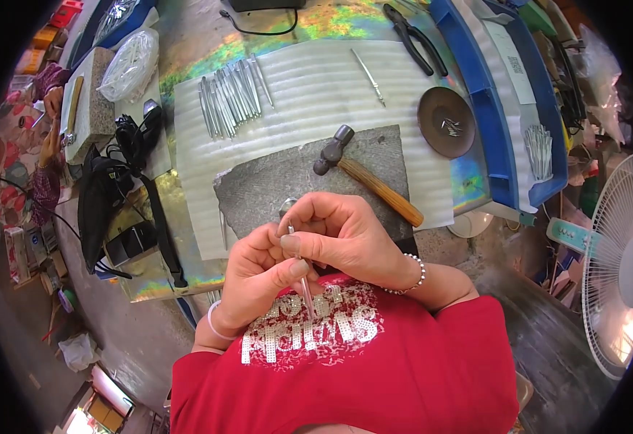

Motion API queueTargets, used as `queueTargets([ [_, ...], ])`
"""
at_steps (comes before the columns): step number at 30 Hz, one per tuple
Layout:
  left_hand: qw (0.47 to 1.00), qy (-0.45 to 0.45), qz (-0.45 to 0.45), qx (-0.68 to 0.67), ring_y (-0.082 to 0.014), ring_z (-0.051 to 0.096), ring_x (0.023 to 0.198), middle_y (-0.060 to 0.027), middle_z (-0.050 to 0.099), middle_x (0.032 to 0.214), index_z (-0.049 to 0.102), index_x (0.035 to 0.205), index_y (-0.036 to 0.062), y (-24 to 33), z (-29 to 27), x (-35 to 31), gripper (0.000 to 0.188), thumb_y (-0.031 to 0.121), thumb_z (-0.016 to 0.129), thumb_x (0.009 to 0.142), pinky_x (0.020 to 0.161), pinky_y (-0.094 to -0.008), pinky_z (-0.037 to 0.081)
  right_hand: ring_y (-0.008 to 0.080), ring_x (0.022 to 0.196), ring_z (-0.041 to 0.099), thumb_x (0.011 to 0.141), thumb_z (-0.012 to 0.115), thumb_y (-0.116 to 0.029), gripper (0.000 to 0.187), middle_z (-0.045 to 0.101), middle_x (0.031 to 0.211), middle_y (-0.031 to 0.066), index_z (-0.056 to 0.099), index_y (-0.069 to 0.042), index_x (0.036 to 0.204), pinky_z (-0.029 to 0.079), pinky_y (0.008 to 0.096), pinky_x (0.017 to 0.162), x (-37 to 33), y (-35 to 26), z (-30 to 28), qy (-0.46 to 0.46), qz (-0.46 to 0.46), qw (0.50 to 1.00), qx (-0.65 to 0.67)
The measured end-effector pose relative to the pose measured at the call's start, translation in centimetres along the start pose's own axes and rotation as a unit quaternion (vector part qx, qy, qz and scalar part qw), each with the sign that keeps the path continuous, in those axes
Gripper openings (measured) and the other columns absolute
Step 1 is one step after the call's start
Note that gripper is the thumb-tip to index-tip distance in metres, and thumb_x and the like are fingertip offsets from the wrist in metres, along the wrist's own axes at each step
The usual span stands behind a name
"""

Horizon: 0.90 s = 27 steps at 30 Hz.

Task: Manually stamping metal components using a hammer and a punch tool on a stone block.

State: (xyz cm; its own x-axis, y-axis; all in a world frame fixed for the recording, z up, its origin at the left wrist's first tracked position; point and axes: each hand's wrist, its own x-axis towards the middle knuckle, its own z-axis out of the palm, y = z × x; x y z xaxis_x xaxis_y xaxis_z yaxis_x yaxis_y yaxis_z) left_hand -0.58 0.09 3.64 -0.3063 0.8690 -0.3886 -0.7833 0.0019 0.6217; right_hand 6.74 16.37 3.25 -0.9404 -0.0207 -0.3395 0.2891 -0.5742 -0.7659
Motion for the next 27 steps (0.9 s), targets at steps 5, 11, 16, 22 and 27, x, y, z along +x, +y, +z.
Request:
queueTargets([
  [5, 1.0, 0.012, 0.027, 0.004, -0.014, 0.065, 0.075, -0.0082, 0.063, 0.084, 0.048, 0.098, 0.0019, -0.5, 0.3, 0.2, 0.011, 0.002, 0.057, 0.09, 0.061, -0.0255, 0.054, 0.0024, 0.071, 0.052, 0.087, 0.061, -0.002, 0.01, 0.053, 0.083, -0.002, 0.058, -0.001, 0.096, 0.042, 0.0167, 0.06, -0.4, -0.4, 0.0, 0.007, 0.011, 1.0, 0.006],
  [11, 0.998, 0.033, 0.037, 0.044, -0.011, 0.064, 0.07, -0.0067, 0.063, 0.081, 0.049, 0.096, 0.0014, -0.6, 0.7, 0.5, 0.012, -0.002, 0.058, 0.088, 0.058, -0.0235, 0.052, 0.0025, 0.072, 0.055, 0.089, 0.059, -0.004, 0.011, 0.059, 0.083, -0.0005, 0.057, 0.0, 0.099, 0.044, 0.0166, 0.058, -0.4, 0.4, -0.4, 0.001, -0.019, 1.0, 0.009],
  [16, 0.997, 0.038, 0.038, 0.056, -0.0103, 0.063, 0.069, -0.0064, 0.063, 0.081, 0.049, 0.095, 0.0006, -0.9, 0.5, 0.6, 0.013, -0.002, 0.059, 0.087, 0.057, -0.0234, 0.052, 0.0024, 0.071, 0.055, 0.089, 0.059, -0.004, 0.012, 0.059, 0.082, -0.0007, 0.057, 0.001, 0.099, 0.044, 0.0167, 0.058, -0.3, 0.8, -0.5, 0.013, -0.029, 0.999, 0.007],
  [22, 0.999, 0.024, 0.022, 0.031, -0.0126, 0.065, 0.075, -0.008, 0.064, 0.086, 0.051, 0.097, -0.0008, -0.8, 0.2, 0.4, 0.012, 0.002, 0.059, 0.089, 0.062, -0.0245, 0.054, 0.0029, 0.066, 0.055, 0.088, 0.061, -0.005, 0.012, 0.058, 0.076, -0.0005, 0.057, 0.001, 0.097, 0.045, 0.0171, 0.055, -0.2, 0.8, -0.4, 0.024, -0.013, 1.0, 0.002],
  [27, 1.0, 0.013, 0.005, -0.003, -0.0171, 0.065, 0.082, -0.0108, 0.064, 0.094, 0.051, 0.103, -0.002, -0.9, -0.4, 0.0, 0.014, 0.004, 0.055, 0.091, 0.072, -0.0274, 0.055, 0.0035, 0.061, 0.056, 0.087, 0.063, -0.005, 0.011, 0.058, 0.074, 0.0008, 0.056, 0.001, 0.094, 0.044, 0.0171, 0.05, 0.1, 0.4, 0.1, 0.033, 0.007, 0.999, 0.018],
])
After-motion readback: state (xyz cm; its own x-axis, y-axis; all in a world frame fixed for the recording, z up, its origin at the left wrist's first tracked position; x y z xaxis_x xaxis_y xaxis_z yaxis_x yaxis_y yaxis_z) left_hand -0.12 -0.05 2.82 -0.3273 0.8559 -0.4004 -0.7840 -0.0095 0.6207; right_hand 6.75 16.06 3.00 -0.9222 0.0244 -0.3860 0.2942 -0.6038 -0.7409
